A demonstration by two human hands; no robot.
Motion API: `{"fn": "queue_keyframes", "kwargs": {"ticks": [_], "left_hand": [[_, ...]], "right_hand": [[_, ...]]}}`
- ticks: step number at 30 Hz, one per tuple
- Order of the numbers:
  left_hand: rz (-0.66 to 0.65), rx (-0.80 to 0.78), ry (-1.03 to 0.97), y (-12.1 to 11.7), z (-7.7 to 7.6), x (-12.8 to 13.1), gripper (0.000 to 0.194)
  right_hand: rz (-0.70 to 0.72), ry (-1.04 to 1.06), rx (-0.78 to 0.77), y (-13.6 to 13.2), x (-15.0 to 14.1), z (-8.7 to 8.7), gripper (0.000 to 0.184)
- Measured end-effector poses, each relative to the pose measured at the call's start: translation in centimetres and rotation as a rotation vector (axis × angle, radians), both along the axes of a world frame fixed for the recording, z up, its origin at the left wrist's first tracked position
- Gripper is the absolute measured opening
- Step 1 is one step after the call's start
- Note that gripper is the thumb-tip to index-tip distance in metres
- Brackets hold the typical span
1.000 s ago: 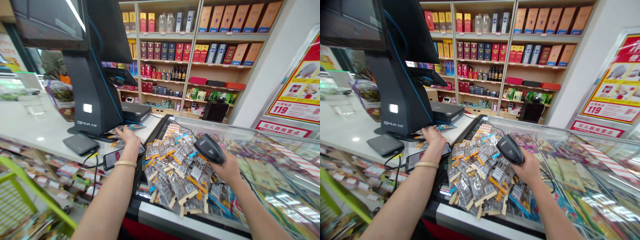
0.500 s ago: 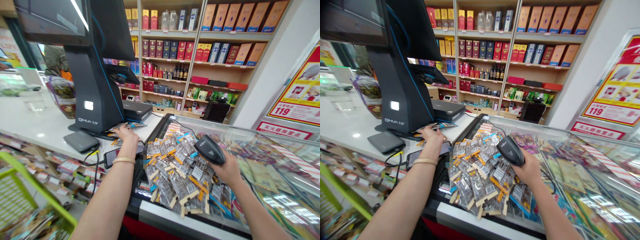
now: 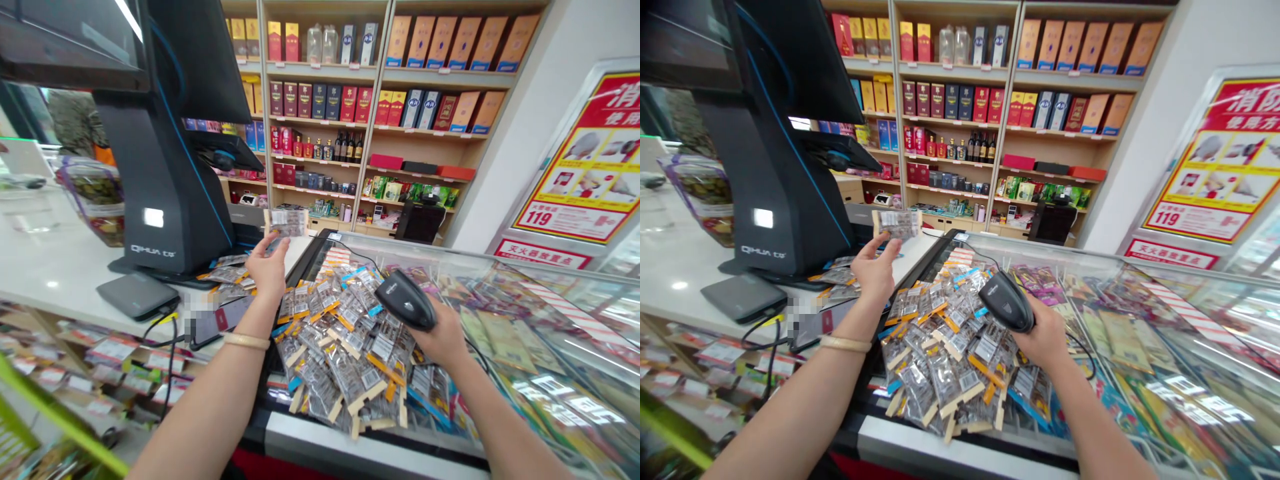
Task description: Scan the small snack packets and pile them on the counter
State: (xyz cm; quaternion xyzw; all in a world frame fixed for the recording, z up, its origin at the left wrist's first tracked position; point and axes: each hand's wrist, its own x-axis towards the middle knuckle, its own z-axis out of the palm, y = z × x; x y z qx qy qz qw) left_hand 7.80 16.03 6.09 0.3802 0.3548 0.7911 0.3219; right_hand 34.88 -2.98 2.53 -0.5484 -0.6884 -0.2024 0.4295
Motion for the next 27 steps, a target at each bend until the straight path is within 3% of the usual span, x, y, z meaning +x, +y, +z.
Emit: {"fn": "queue_keyframes", "kwargs": {"ticks": [5, 8, 13, 20, 24, 27], "left_hand": [[-0.142, 0.073, 0.24, -3.7, 0.4, 2.6, 0.031], [-0.161, 0.114, 0.345, -4.9, 0.3, 3.5, 0.026], [-0.22, 0.112, 0.34, -5.3, -0.2, 4.3, 0.03], [-0.304, 0.068, 0.279, -6.0, 0.2, 4.5, 0.032], [-0.329, 0.065, 0.254, -5.8, -0.1, 4.6, 0.034], [-0.431, 0.023, 0.335, -5.4, -0.8, 4.8, 0.035]], "right_hand": [[0.01, -0.009, 0.04, -0.1, -0.3, 0.5, 0.03], [0.028, -0.008, 0.019, -0.3, -0.6, 0.9, 0.029], [0.038, -0.005, -0.009, -0.4, -0.9, 1.2, 0.029], [0.005, 0.048, -0.16, -0.2, -0.7, 0.9, 0.026], [0.017, 0.068, -0.136, -0.2, -0.6, 0.9, 0.03], [-0.022, 0.094, -0.084, -0.3, -0.5, 1.0, 0.027]]}}
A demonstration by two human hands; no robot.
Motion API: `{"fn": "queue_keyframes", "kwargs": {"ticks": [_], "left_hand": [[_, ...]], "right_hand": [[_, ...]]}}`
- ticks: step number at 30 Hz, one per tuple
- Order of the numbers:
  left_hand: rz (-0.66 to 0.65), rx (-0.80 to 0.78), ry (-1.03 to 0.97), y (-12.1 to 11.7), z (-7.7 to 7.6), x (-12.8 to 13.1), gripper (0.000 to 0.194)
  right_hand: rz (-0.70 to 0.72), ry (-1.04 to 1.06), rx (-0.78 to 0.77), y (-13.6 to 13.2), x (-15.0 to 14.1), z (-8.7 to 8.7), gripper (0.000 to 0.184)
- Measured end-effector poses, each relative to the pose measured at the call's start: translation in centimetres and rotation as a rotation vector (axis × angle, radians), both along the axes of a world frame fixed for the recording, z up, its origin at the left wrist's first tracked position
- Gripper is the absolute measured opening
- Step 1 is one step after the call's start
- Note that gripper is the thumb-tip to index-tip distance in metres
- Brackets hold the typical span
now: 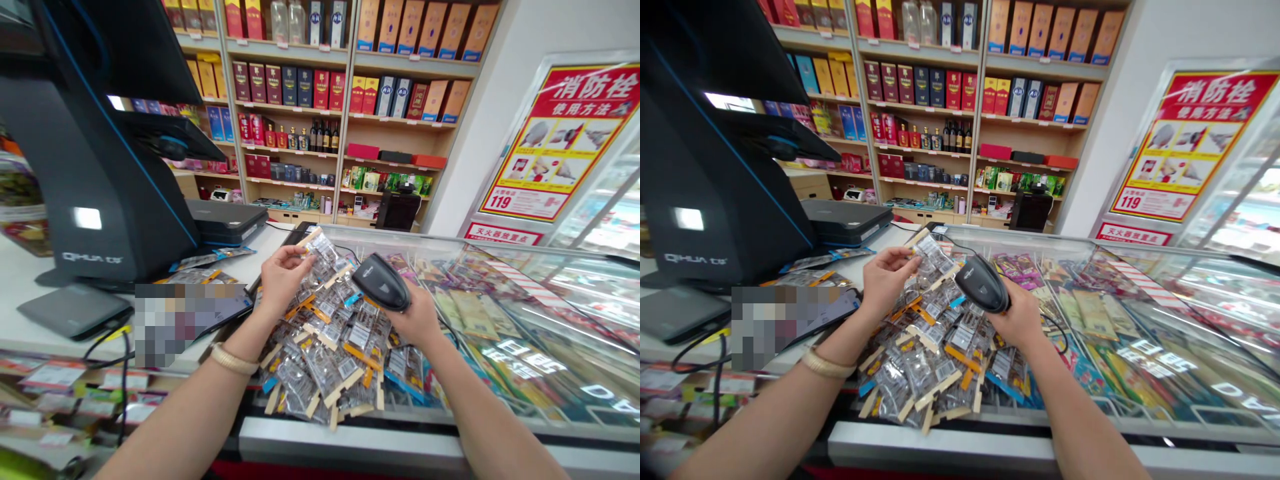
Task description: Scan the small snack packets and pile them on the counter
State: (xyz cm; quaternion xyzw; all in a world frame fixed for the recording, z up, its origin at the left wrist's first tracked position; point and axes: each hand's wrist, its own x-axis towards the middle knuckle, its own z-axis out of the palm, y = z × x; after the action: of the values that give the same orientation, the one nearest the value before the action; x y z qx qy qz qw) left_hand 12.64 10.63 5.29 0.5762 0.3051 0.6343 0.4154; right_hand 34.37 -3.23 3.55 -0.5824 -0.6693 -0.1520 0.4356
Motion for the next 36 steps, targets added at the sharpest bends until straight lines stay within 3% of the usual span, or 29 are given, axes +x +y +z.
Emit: {"fn": "queue_keyframes", "kwargs": {"ticks": [2, 6, 8, 11, 15, 18, 22, 26, 28, 33, 36], "left_hand": [[-0.045, 0.037, 0.184, 0.2, -0.5, 0.1, 0.038], [-0.024, 0.329, 0.64, 0.0, -1.1, 0.2, 0.048], [-0.116, 0.421, 0.834, -0.3, -1.1, 0.2, 0.049], [-0.23, 0.442, 1.069, -0.8, -1.2, 0.4, 0.054], [-0.187, 0.36, 1.252, -1.4, -1.5, 1.1, 0.058], [-0.169, 0.379, 1.263, -1.6, -1.6, 1.3, 0.058], [-0.072, 0.428, 1.082, -1.0, -1.4, 1.1, 0.057], [0.088, 0.321, 0.584, 1.0, -0.8, 0.7, 0.044], [0.167, 0.125, 0.289, 2.6, -0.4, 0.1, 0.035], [0.366, -0.633, -0.35, 6.5, 1.4, -2.9, 0.009], [0.404, -0.719, -0.397, 8.3, 2.1, -4.7, 0.006]], "right_hand": [[-0.031, 0.015, 0.014, 0.0, 0.1, 0.0, 0.026], [-0.04, 0.012, 0.008, 0.1, 0.5, -0.3, 0.027], [-0.046, -0.01, 0.01, 0.2, 0.6, -0.5, 0.026], [-0.045, -0.026, 0.015, 0.3, 0.6, -0.6, 0.026], [-0.045, -0.027, 0.024, 0.4, 0.6, -0.8, 0.028], [-0.056, -0.032, 0.024, 0.5, 0.7, -1.0, 0.028], [-0.082, -0.054, 0.033, 0.6, 1.0, -1.3, 0.028], [-0.088, -0.065, 0.064, 0.7, 1.3, -1.6, 0.03], [-0.086, -0.062, 0.062, 0.7, 1.4, -1.6, 0.028], [-0.079, -0.048, 0.054, 0.6, 1.0, -1.0, 0.02], [-0.061, -0.033, 0.065, 0.4, 0.7, -0.6, 0.02]]}}
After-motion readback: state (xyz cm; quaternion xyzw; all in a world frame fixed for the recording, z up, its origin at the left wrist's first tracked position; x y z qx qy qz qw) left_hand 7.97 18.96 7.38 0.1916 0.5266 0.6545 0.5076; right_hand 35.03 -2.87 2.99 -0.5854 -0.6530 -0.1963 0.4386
